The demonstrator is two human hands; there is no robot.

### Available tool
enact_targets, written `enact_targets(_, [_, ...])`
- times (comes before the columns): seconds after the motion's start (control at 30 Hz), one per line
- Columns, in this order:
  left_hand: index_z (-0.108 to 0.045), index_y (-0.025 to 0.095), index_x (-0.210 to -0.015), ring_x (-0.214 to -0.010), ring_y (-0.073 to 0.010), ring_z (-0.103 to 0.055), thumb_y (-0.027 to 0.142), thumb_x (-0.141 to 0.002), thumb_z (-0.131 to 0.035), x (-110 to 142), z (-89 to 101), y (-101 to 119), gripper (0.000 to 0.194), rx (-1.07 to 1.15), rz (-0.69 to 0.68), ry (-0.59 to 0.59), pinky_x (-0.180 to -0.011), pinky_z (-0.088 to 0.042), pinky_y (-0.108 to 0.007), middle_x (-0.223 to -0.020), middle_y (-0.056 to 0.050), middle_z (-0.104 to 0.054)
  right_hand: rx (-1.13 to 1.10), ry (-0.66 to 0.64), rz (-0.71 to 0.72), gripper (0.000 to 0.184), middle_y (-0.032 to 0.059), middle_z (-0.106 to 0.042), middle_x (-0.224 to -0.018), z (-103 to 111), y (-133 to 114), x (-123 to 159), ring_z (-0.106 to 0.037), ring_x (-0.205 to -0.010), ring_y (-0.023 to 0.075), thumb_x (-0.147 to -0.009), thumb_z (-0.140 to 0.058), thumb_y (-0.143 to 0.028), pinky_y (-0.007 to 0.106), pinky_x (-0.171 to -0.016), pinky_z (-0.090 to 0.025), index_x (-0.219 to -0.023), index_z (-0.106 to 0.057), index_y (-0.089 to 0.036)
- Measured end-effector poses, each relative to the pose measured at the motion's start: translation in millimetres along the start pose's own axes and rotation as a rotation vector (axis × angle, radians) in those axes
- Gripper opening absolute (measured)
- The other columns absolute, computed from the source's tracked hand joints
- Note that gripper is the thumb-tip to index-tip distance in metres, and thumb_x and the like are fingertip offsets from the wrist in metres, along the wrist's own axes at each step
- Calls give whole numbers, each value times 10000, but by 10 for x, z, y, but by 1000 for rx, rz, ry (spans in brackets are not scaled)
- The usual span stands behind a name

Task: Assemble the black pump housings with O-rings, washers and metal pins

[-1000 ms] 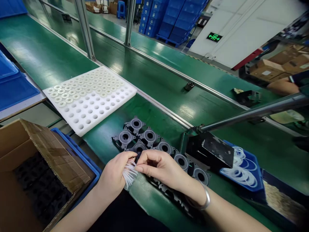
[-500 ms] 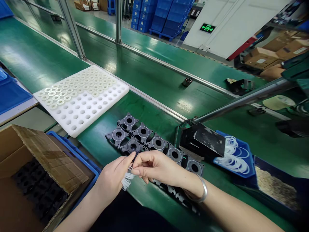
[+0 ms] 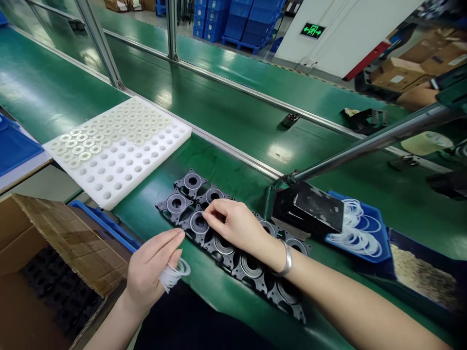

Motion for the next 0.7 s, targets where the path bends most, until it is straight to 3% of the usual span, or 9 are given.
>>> enact_targets(0.1, [-567, 62, -1351, -1328, -280, -554, 23, -893, -601, -32, -229, 84, 461, -84, -154, -167, -1117, -489, -486, -1338, -176, -645, 72, 1, 4, 162, -2, -657, -737, -29, -10, -29, -580, -664, 130, -921, -608, -185, 258, -634, -411, -760, -621, -184])
enact_targets(0.2, [-552, 37, -1352, -1361, -275, -525, 50, -909, -601, -28, -383, 118, 446, -184, -242, -277, -1157, -453, -485, -1343, -173, -649, 114, -6, 12, 142, -9, -650, -733, -29, -13, -24, -576, -654, 123, -928, -611, -194, 250, -616, -408, -786, -623, -182])
enact_targets(0.27, [-564, 37, -1336, -1347, -269, -542, 66, -921, -592, -33, -414, 122, 417, -226, -269, -302, -1159, -453, -478, -1332, -164, -661, 161, -12, 59, 63, 2, -657, -791, -6, -41, -4, -586, -677, 125, -951, -595, -210, 246, -616, -418, -934, -648, -180])
enact_targets(0.4, [-597, 45, -1298, -1301, -263, -586, 92, -941, -576, -75, -407, 129, 361, -276, -291, -316, -1144, -471, -470, -1309, -152, -680, 465, -120, 406, 300, 68, -627, -957, -44, -262, 91, -572, -735, 156, -990, -485, -124, 269, -587, -401, -1265, -592, -178])
enact_targets(0.5, [-600, 46, -1298, -1289, -259, -597, 100, -946, -570, -109, -399, 152, 357, -301, -298, -316, -1134, -484, -460, -1302, -153, -685, 678, -194, 612, 299, 92, -599, -931, -73, -351, 143, -539, -744, 189, -979, -458, -83, 307, -577, -377, -1237, -604, -119])
enact_targets(0.6, [-605, 54, -1298, -1284, -267, -602, 112, -947, -573, -128, -402, 174, 357, -320, -289, -318, -1115, -505, -464, -1294, -155, -688, 753, -237, 757, 278, 100, -590, -926, -51, -410, 143, -514, -746, 193, -1009, -420, -106, 331, -586, -371, -1214, -603, -68])
enact_targets(0.7, [-619, 55, -1280, -1275, -282, -608, 120, -946, -578, -130, -417, 197, 343, -330, -281, -323, -1091, -525, -476, -1284, -158, -691, 821, -300, 846, 237, 96, -582, -903, -30, -432, 122, -501, -746, 196, -1011, -431, -115, 342, -575, -341, -1046, -662, -77])
Point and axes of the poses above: each hand's wrist, its own x-axis away from the middle knuckle, its own z-axis out of the back of the hand, y = z × x, the point moved 8 cm from there along -x, towards the middle knuckle
